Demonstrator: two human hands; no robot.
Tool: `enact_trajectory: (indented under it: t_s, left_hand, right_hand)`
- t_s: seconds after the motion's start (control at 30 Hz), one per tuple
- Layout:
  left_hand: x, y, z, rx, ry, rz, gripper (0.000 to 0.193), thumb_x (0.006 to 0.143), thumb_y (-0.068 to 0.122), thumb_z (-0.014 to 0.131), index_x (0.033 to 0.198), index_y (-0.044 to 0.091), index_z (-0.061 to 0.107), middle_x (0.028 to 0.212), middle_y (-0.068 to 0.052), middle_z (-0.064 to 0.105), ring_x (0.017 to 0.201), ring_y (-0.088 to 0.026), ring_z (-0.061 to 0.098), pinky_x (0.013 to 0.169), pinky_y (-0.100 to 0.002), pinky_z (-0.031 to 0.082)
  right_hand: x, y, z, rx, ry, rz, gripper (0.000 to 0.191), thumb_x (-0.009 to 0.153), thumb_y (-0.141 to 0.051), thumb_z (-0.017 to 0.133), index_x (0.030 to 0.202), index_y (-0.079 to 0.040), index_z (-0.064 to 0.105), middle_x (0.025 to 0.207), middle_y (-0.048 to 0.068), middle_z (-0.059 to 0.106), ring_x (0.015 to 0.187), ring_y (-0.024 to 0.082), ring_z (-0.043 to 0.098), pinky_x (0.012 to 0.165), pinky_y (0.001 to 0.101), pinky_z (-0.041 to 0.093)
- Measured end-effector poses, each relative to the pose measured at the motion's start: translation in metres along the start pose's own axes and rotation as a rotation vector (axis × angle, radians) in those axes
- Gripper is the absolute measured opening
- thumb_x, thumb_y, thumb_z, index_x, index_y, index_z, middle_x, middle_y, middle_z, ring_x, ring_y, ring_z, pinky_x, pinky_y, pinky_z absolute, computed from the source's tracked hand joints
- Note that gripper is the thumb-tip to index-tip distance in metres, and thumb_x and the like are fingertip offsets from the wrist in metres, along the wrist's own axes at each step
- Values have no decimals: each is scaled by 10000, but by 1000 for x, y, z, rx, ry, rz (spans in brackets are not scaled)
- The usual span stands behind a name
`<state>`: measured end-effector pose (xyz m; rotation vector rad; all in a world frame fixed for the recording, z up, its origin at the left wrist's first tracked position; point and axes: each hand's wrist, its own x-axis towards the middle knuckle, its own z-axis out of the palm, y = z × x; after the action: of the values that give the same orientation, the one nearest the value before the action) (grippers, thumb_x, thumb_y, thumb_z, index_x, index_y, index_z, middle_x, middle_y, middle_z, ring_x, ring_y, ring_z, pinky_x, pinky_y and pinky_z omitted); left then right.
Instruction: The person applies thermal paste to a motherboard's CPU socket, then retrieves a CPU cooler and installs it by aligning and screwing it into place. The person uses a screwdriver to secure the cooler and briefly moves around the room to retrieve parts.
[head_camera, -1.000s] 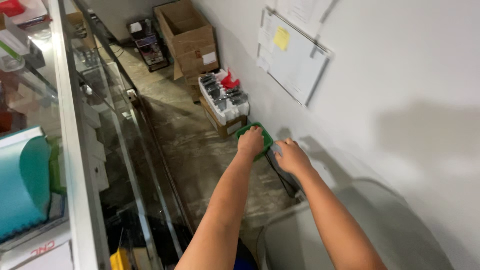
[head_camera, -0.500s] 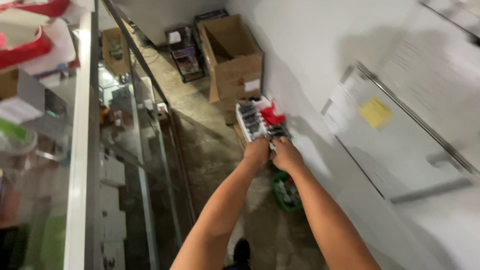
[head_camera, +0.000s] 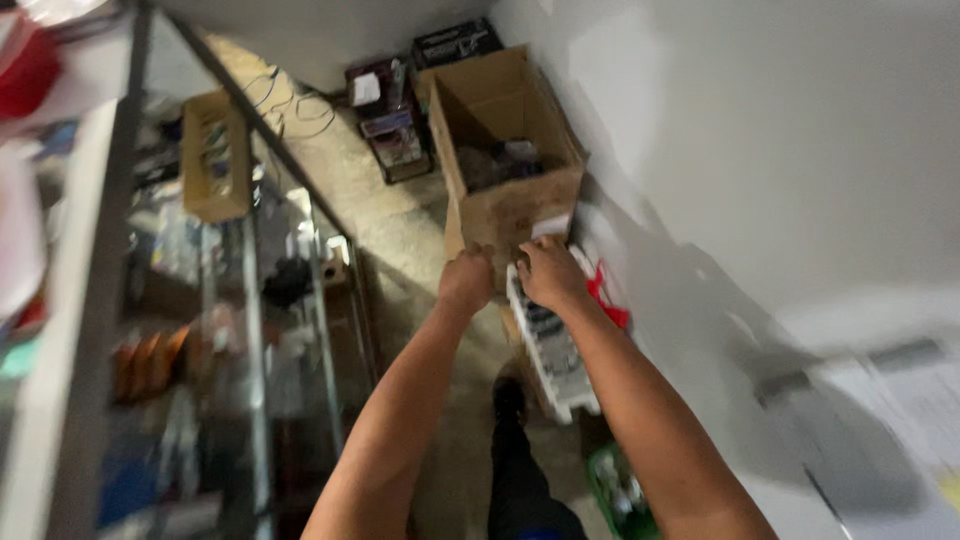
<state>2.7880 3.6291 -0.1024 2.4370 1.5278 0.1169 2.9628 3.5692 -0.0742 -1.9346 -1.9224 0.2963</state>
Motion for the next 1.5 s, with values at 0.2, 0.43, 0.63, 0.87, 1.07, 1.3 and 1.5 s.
enact_trajectory:
  t_s: [0.2,0.43,0.63,0.87,1.07,1.3,1.5]
  left_hand:
    - [176,-49,36,-35,-47,-132,385,1051,251,558,1393,74,549,1449,-198,508,1304,-370,551,976,-493,551]
    - [282,-78,43,9,-1,-370,779,964,304,661,1587,100,240,1597,-259,219,1414,-429,322,1016,-474,504]
    - [327,-133,99,-454,-167,-747,947,984,333,644,1645,99,8,1520,-284,445,1247,-425,601,949,-479,576]
    - [332,-190,180,-534,211,-665,311,935,208,664,1221,129,755,1018,-181,762,988,-393,727,857,-500,580]
    - [263,-198,94,-531,273,-581,377,875,154,679,1244,117,741,912,-210,739,835,-358,724,732,-481,561]
    - [172,-133,-28,-647,149,-811,438,997,203,631,1431,140,631,772,-210,730,574,-230,581,564,-428,492]
    - [94,-107,-81,-547,306,-750,392,942,167,694,1324,84,704,927,-156,777,704,-139,669,661,-365,544]
  right_hand:
    - [168,87,38,61,-85,222,342,1009,-264,584,1294,-90,656,1333,195,566,1206,403,561,1010,514,478]
    - [268,159,78,9,76,428,591,877,-224,686,1423,-51,541,1409,227,467,1295,418,459,1044,504,414]
    - [300,207,104,20,-118,673,468,999,-308,634,1355,-10,575,1308,259,594,1216,416,577,1006,504,495]
    - [294,224,99,-131,-12,462,300,1025,-268,551,1076,-21,714,1073,224,708,984,419,674,862,532,527]
    - [239,193,77,61,195,460,322,1032,-288,551,989,-32,742,997,236,705,939,458,655,837,561,505]
    - [190,149,35,-155,308,310,350,959,-254,584,1213,-21,646,1044,242,700,924,431,669,784,534,527]
    - [271,49,91,240,-592,378,729,940,-276,715,1567,-177,356,1575,184,420,1352,388,498,1061,519,467]
